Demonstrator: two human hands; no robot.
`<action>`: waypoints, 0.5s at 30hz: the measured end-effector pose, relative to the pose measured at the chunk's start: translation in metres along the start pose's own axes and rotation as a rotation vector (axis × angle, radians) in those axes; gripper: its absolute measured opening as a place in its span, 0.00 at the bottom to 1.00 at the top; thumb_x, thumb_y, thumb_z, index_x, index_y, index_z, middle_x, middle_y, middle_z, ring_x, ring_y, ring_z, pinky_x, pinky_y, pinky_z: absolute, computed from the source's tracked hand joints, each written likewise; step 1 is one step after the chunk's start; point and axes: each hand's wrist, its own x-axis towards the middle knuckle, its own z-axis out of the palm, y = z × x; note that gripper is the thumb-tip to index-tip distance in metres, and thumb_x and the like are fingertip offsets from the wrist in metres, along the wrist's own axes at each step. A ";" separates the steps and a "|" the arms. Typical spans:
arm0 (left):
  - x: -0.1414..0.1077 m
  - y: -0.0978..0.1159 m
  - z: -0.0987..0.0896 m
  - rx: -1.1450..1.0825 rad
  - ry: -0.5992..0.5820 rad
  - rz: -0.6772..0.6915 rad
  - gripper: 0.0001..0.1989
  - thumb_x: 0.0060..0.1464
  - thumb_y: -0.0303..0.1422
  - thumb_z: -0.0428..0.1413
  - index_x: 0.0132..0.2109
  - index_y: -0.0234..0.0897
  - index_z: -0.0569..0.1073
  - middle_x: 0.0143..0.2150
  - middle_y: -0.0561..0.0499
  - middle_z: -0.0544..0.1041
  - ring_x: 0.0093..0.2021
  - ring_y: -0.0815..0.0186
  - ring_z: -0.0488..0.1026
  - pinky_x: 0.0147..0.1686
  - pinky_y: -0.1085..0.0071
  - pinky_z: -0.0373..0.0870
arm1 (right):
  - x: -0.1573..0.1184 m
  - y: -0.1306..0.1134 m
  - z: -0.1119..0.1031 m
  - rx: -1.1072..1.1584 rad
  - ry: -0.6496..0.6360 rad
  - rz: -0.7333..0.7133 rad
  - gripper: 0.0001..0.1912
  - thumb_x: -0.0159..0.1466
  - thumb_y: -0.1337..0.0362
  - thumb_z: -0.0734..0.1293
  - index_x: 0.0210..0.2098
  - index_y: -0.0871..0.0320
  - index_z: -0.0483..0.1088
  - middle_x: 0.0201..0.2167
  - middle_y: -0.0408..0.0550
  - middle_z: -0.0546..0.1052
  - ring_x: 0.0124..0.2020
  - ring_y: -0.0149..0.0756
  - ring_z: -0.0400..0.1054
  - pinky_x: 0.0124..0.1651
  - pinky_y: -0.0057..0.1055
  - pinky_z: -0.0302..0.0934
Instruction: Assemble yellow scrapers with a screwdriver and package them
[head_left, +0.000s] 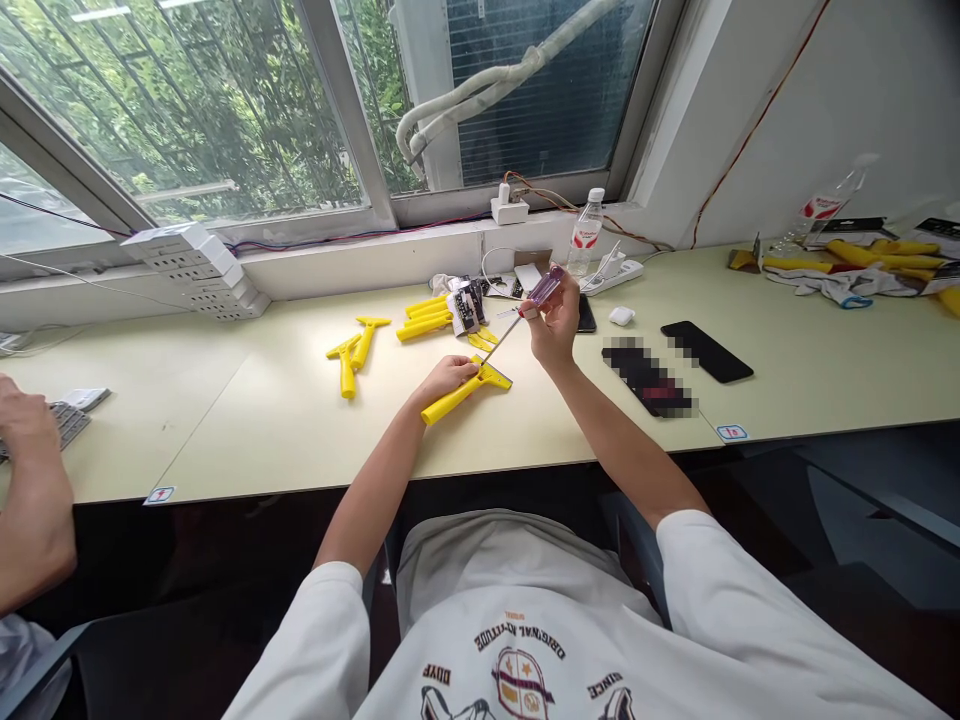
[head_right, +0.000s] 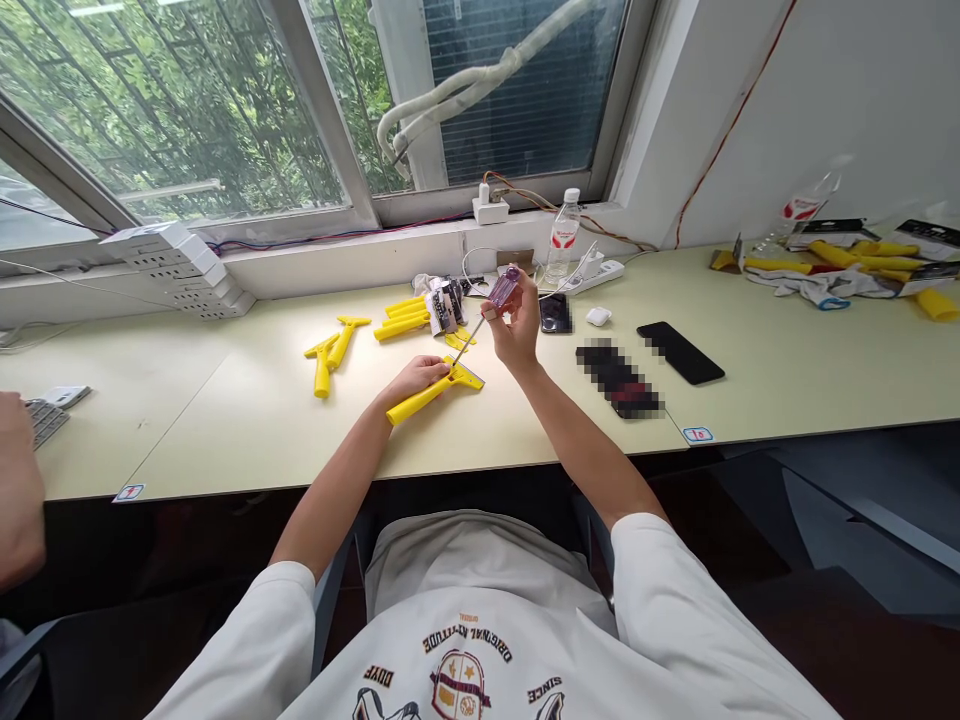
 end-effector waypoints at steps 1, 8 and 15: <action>0.000 0.000 0.000 0.000 0.000 -0.001 0.16 0.67 0.44 0.67 0.43 0.34 0.79 0.40 0.44 0.86 0.26 0.65 0.80 0.27 0.71 0.71 | 0.000 0.001 0.000 -0.003 -0.004 0.004 0.41 0.65 0.33 0.75 0.71 0.40 0.65 0.59 0.53 0.76 0.55 0.49 0.78 0.48 0.45 0.80; 0.001 -0.001 0.000 -0.001 0.002 -0.012 0.15 0.67 0.44 0.67 0.44 0.35 0.80 0.40 0.45 0.86 0.27 0.64 0.80 0.28 0.70 0.73 | 0.002 -0.005 0.001 0.093 -0.125 0.036 0.35 0.72 0.34 0.68 0.73 0.35 0.62 0.60 0.49 0.80 0.51 0.44 0.80 0.48 0.43 0.78; 0.002 -0.001 -0.001 0.009 -0.005 -0.016 0.15 0.67 0.44 0.67 0.43 0.35 0.79 0.38 0.45 0.85 0.27 0.63 0.80 0.29 0.70 0.73 | 0.006 -0.008 0.003 0.141 -0.038 0.122 0.30 0.67 0.36 0.76 0.58 0.42 0.67 0.57 0.48 0.82 0.49 0.42 0.82 0.43 0.39 0.78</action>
